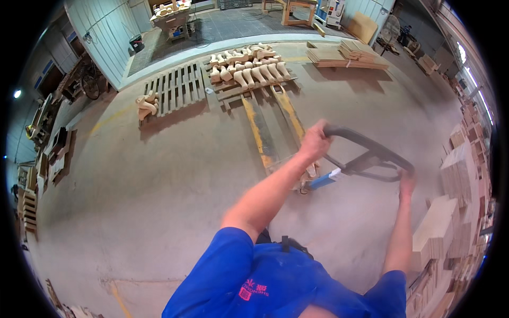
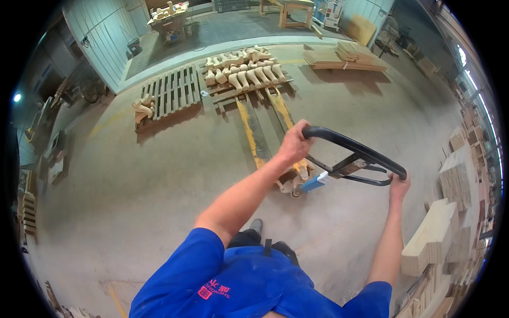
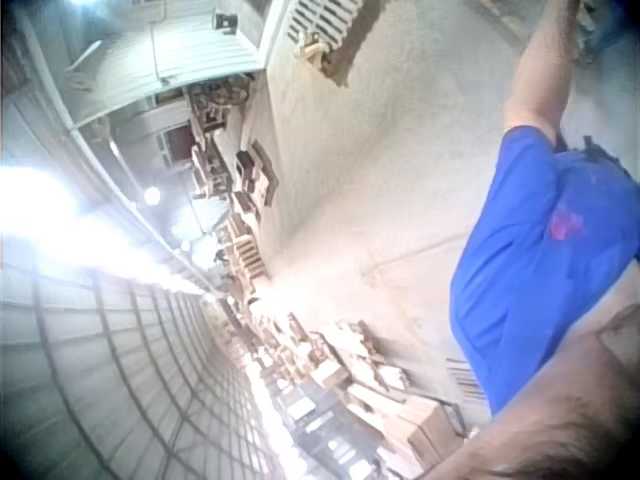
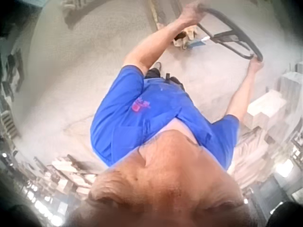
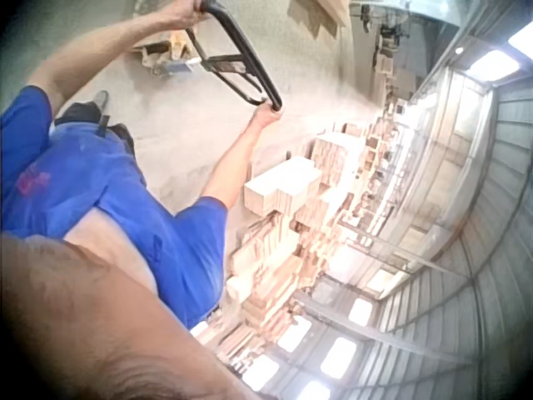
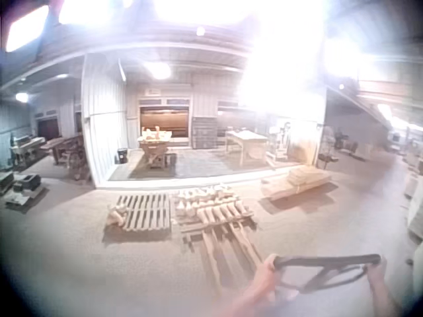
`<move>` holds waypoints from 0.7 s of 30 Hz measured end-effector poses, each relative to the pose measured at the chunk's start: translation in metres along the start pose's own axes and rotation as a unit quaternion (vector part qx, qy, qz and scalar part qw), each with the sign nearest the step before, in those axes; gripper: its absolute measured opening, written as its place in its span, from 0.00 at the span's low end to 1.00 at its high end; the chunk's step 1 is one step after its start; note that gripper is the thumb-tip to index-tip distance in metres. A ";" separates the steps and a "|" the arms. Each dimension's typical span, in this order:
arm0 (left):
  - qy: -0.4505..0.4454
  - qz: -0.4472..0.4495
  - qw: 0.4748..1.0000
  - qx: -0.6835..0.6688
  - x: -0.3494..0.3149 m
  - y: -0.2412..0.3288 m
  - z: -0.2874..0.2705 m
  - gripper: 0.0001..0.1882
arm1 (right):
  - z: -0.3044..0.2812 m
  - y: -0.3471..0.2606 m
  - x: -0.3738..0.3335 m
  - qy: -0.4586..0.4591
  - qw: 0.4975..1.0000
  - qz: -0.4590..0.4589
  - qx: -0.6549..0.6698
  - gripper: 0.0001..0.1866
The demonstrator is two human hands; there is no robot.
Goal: The person pulls an empty pallet jack across a factory floor, maneuvers it to pick up a pallet loaded with curved wooden chair legs, and then walks to a workstation where they assist another worker by holding and positioning long wooden frame components.
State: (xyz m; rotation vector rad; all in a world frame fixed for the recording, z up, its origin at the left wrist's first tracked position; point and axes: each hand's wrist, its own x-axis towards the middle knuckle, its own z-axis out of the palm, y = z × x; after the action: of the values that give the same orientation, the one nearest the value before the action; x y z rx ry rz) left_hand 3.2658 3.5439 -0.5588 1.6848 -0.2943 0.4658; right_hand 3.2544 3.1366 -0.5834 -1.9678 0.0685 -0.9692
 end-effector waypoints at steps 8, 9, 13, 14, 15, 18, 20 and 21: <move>0.021 0.027 0.999 0.004 -0.069 0.058 -0.064 0.09 | 0.030 -0.041 0.025 -0.045 0.993 -0.104 -0.025 0.09; 0.033 0.032 0.999 -0.007 -0.076 0.065 -0.071 0.09 | 0.034 -0.059 0.028 -0.041 0.979 -0.181 -0.080 0.08; 0.051 0.038 0.998 0.009 -0.114 0.127 -0.119 0.09 | 0.042 -0.160 0.020 -0.107 0.988 -0.102 0.047 0.09; 0.054 0.049 0.997 0.024 -0.124 0.145 -0.127 0.09 | 0.035 -0.182 0.019 -0.102 0.986 -0.125 0.052 0.09; 0.080 0.035 0.996 -0.004 -0.138 0.152 -0.139 0.08 | 0.040 -0.218 0.012 -0.112 0.983 -0.129 0.074 0.10; 0.150 0.041 0.988 0.001 -0.174 0.201 -0.191 0.08 | 0.035 -0.292 -0.017 -0.134 0.960 -0.216 0.121 0.10; 0.183 0.060 0.981 0.019 -0.200 0.232 -0.219 0.08 | 0.035 -0.323 -0.026 -0.137 0.954 -0.244 0.111 0.11; 0.184 0.018 0.983 -0.005 -0.208 0.250 -0.236 0.08 | 0.036 -0.342 -0.031 -0.140 0.952 -0.248 0.108 0.11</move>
State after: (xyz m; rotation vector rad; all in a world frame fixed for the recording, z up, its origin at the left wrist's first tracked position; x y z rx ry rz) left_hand 2.9377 3.7196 -0.4072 1.5487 -0.0540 0.7882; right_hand 3.1489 3.3737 -0.3558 -1.9320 -0.6948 -0.9459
